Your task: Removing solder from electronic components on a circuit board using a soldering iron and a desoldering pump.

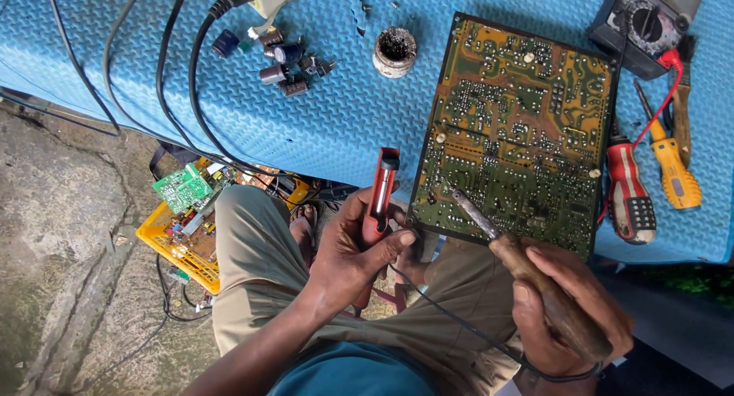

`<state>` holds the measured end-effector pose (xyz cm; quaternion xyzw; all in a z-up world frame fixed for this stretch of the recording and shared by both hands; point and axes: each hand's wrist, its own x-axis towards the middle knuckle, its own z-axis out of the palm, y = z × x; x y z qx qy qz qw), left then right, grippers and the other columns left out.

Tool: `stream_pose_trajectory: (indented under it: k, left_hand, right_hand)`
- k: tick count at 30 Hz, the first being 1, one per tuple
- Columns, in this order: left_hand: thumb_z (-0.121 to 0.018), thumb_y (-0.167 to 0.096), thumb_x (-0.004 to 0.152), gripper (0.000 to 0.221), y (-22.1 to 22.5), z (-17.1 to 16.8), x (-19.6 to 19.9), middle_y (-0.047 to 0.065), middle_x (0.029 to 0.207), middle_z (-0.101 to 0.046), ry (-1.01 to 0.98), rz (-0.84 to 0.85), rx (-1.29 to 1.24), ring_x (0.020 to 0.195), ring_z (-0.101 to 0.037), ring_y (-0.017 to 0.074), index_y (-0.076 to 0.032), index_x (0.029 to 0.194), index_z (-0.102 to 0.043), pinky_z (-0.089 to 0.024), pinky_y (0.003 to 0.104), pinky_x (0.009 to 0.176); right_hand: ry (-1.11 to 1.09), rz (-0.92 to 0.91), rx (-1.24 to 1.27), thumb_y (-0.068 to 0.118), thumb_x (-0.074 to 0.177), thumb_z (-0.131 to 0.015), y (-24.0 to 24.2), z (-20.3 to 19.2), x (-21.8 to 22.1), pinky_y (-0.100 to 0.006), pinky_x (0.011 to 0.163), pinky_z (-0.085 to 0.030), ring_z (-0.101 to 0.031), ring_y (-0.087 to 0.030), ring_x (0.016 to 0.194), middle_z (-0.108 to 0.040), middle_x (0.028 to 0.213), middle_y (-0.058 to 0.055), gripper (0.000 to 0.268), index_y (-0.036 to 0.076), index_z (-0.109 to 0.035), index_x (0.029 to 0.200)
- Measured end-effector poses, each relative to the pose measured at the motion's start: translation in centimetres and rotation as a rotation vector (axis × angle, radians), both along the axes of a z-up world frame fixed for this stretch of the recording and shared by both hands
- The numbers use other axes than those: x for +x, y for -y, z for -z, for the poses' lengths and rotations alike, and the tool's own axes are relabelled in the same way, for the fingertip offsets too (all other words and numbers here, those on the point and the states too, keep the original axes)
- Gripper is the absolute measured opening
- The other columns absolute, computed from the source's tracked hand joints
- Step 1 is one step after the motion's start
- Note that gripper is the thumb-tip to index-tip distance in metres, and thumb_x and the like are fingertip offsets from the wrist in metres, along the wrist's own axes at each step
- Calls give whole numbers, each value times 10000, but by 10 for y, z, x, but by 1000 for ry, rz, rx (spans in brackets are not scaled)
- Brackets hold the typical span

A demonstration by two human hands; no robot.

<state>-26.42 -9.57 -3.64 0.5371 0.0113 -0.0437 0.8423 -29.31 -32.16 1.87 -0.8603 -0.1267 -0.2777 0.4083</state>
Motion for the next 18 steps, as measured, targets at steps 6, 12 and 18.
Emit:
stream_pose_trajectory:
  k: [6, 12, 18]
  left_hand:
    - [-783, -84, 907, 477, 7, 2, 0, 21, 1044, -629, 13, -38, 2, 929, -608, 96, -63, 1345, -595, -553, 245, 815]
    - [-778, -45, 907, 440, 14, 5, 0, 15, 1036, -660, -8, -82, -41, 833, -608, 70, -61, 1306, -594, -556, 226, 738]
    - [-779, 23, 887, 431, 18, 10, -1, 55, 1021, -667, -18, -130, -145, 577, -561, 86, -39, 1257, -565, -524, 227, 513]
  right_hand:
    - [3, -53, 5, 117, 920, -654, 2, 0, 4, -479, 878, -637, -735, -397, 924, -697, 1021, -282, 278, -133, -644, 1042]
    - [-15, -123, -13, 61, 896, -648, 2, -10, 7, -458, 893, -638, -748, -388, 940, -705, 1026, -270, 247, -123, -644, 1060]
    - [-102, -108, -39, 12, 850, -657, -17, -37, 7, -425, 923, -617, -747, -356, 945, -719, 1009, -260, 228, -118, -678, 1035]
